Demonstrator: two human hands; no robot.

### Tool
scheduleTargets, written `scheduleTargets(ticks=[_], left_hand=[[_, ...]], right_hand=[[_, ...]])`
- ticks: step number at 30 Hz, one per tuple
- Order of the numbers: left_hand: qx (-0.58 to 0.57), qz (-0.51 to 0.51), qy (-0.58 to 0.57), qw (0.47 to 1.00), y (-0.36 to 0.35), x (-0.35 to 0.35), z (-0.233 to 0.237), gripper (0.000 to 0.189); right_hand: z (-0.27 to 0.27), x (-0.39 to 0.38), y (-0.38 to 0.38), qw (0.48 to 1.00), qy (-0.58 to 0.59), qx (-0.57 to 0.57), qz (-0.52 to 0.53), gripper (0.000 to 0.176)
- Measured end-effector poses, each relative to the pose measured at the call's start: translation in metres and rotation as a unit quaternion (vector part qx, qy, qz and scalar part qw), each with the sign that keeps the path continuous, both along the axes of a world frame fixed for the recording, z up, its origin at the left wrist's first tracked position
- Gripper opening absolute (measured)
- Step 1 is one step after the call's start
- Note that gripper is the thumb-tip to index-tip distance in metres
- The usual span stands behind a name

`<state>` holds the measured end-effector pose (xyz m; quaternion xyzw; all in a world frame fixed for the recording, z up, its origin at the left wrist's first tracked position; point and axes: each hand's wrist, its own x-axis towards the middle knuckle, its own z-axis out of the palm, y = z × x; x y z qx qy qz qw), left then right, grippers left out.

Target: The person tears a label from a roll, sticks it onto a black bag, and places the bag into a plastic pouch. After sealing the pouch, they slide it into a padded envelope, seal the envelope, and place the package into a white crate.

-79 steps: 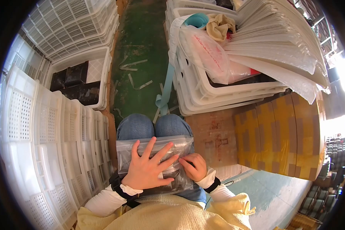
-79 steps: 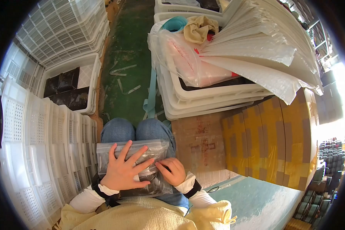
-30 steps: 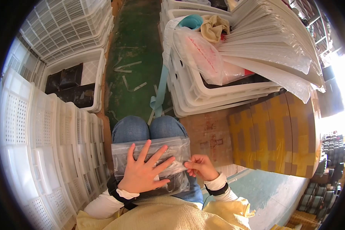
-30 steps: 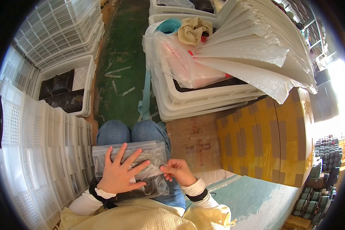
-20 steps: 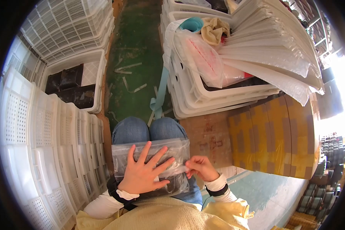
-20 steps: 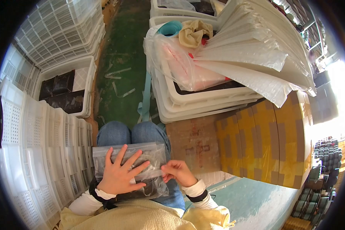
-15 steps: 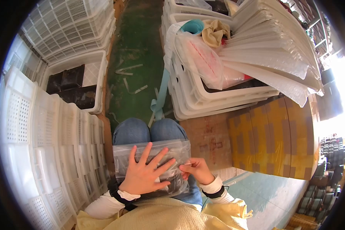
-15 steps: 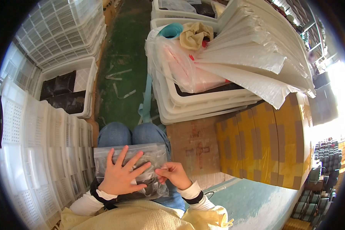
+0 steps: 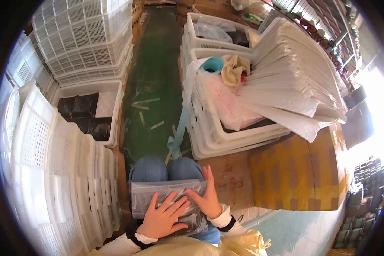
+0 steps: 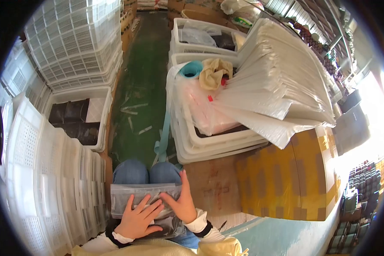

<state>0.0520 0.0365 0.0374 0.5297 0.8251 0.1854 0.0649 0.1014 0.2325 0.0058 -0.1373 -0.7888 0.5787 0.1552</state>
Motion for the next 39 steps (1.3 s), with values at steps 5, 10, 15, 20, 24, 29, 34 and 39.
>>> scheduleTargets(ticks=[5,10,15,20,24,29,34,39], left_hand=[[0.096,0.324,-0.107,0.935,-0.017,-0.02,0.002,0.085],[0.227,0.356,-0.449,0.788,-0.049,-0.041,-0.063,0.104],[0.246,0.301,-0.555,0.735,-0.053,-0.026,-0.082,0.122],[0.269,0.245,-0.547,0.754,-0.053,-0.014,-0.05,0.089],[0.189,0.233,-0.618,0.726,-0.051,-0.014,-0.019,0.088],[0.206,0.235,-0.629,0.712,-0.032,-0.036,-0.023,0.092],[0.261,0.241,-0.603,0.714,-0.023,-0.045,-0.029,0.085],[0.272,0.214,-0.622,0.703,0.002,-0.066,-0.015,0.079]], right_hand=[[-0.05,0.023,0.003,0.993,-0.113,-0.042,0.004,0.113],[-0.043,0.021,0.0,0.973,-0.176,0.119,0.09,0.115],[-0.054,0.02,-0.01,0.983,-0.085,0.12,0.112,0.114],[-0.045,0.024,-0.02,0.987,-0.027,-0.06,0.15,0.096],[-0.023,0.029,-0.017,0.953,-0.026,-0.245,0.173,0.08],[-0.022,0.031,-0.013,0.924,-0.099,-0.355,0.105,0.072],[-0.02,0.015,-0.009,0.916,-0.118,-0.374,0.086,0.052],[-0.021,0.013,0.006,0.829,-0.135,-0.541,0.045,0.05]])
